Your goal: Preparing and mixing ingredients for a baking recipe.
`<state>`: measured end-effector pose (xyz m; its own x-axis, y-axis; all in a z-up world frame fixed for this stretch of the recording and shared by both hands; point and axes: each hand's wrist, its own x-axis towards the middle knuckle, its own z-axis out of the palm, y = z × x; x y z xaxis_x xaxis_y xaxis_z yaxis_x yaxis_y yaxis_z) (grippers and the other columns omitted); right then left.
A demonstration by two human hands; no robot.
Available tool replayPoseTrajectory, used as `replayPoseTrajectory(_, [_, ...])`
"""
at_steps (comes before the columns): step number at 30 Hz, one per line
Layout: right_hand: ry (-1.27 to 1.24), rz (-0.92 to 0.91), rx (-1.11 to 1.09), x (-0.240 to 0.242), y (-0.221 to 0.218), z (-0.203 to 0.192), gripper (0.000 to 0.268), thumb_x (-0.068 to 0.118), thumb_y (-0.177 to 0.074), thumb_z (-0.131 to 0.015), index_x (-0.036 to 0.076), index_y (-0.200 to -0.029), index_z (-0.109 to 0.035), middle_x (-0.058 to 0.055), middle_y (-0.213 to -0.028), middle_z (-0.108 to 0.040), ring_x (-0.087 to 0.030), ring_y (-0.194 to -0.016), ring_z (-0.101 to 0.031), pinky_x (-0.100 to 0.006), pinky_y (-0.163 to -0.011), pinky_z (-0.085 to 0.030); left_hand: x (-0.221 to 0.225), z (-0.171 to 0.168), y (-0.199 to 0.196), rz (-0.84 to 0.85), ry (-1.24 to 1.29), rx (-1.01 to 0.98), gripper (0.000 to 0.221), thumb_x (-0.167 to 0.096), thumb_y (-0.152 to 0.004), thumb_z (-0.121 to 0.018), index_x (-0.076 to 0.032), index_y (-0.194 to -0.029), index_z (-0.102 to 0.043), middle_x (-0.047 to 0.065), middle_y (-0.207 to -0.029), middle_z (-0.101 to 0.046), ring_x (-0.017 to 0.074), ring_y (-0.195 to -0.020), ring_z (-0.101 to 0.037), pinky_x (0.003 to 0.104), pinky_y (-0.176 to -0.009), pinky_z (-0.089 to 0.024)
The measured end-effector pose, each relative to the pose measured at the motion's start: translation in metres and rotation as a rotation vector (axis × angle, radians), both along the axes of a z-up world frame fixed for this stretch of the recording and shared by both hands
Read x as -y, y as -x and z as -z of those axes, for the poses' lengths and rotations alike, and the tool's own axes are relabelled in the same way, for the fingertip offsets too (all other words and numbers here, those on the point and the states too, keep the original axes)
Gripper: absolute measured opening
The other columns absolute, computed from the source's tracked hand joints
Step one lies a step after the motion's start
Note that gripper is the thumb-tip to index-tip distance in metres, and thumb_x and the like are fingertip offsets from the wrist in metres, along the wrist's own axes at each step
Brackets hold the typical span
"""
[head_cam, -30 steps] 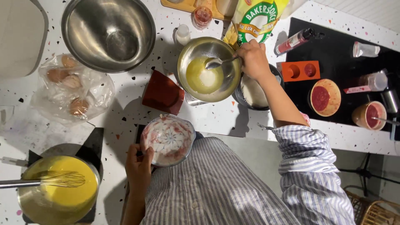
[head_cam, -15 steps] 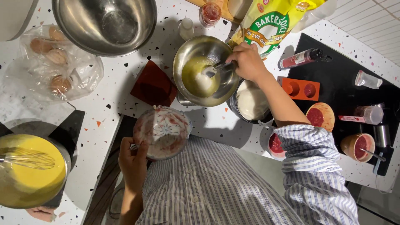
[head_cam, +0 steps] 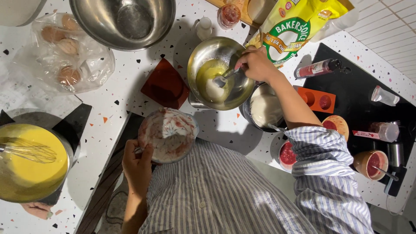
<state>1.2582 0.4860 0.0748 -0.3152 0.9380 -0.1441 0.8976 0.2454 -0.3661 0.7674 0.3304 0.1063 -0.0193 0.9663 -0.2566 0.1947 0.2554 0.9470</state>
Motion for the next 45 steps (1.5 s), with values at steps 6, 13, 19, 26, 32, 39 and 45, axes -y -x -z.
replayPoseTrajectory(6, [0.116,0.043,-0.033,-0.005,0.008,-0.001,0.025,0.010,-0.075,-0.070,0.020,-0.094,-0.082,-0.006,-0.098,-0.075,-0.026,-0.110,-0.054,-0.043,-0.102,-0.029,0.001,0.005,0.004,0.005,-0.036,0.030,0.016,-0.012,-0.102,-0.066,-0.007,-0.096,-0.052,-0.002,-0.072,-0.052,0.0019,-0.059,-0.047,0.020,-0.049,-0.038])
replayPoseTrajectory(13, [0.170,0.046,-0.022,-0.009,0.012,-0.002,0.024,0.013,-0.073,-0.073,0.022,-0.093,-0.083,-0.006,-0.094,-0.072,-0.025,-0.108,-0.055,-0.041,-0.101,-0.028,-0.001,0.002,-0.002,-0.002,-0.017,0.011,0.015,-0.013,-0.100,-0.066,-0.007,-0.096,-0.053,-0.001,-0.076,-0.054,0.0021,-0.059,-0.047,0.020,-0.048,-0.040])
replayPoseTrajectory(19, [0.245,0.050,0.005,-0.015,0.013,-0.006,0.019,0.015,-0.076,-0.074,0.019,-0.092,-0.084,-0.007,-0.090,-0.075,-0.027,-0.106,-0.057,-0.042,-0.101,-0.031,-0.002,0.007,-0.008,-0.008,-0.039,-0.026,0.016,-0.014,-0.100,-0.067,-0.008,-0.095,-0.052,-0.001,-0.077,-0.053,0.0022,-0.062,-0.048,0.022,-0.052,-0.041])
replayPoseTrajectory(26, [0.429,0.164,-0.242,-0.020,0.003,-0.016,0.016,0.009,-0.084,-0.074,0.011,-0.099,-0.080,-0.004,-0.091,-0.078,-0.017,-0.086,-0.072,-0.030,-0.082,-0.053,-0.004,0.014,-0.009,-0.011,-0.013,-0.011,0.018,-0.016,-0.100,-0.067,-0.007,-0.094,-0.052,0.000,-0.074,-0.053,0.0040,-0.059,-0.046,0.023,-0.050,-0.038])
replayPoseTrajectory(32, [0.346,0.163,-0.246,-0.021,0.000,-0.042,0.015,0.007,-0.084,-0.077,0.009,-0.098,-0.081,-0.007,-0.091,-0.077,-0.018,-0.087,-0.069,-0.032,-0.083,-0.051,-0.016,0.016,-0.019,-0.030,-0.004,-0.034,0.017,-0.014,-0.099,-0.068,-0.006,-0.097,-0.053,0.002,-0.081,-0.053,0.0059,-0.064,-0.047,0.024,-0.053,-0.043])
replayPoseTrajectory(39, [0.392,0.291,-0.404,-0.007,0.017,-0.103,0.017,0.010,-0.088,-0.072,0.014,-0.103,-0.078,-0.001,-0.091,-0.076,-0.016,-0.091,-0.069,-0.032,-0.084,-0.052,-0.043,0.019,-0.049,0.105,-0.200,-0.019,0.015,-0.012,-0.103,-0.065,-0.005,-0.104,-0.052,0.006,-0.093,-0.054,0.0112,-0.075,-0.058,0.026,-0.059,-0.053])
replayPoseTrajectory(45, [-0.089,-0.040,-0.174,0.023,0.064,-0.155,0.013,0.013,-0.081,-0.084,0.010,-0.091,-0.076,-0.003,-0.090,-0.067,-0.023,-0.105,-0.060,-0.043,-0.093,-0.034,-0.070,0.003,-0.076,0.161,-0.101,0.159,0.011,-0.012,-0.101,-0.061,-0.005,-0.101,-0.052,0.007,-0.091,-0.062,0.0159,-0.069,-0.076,0.031,-0.049,-0.060])
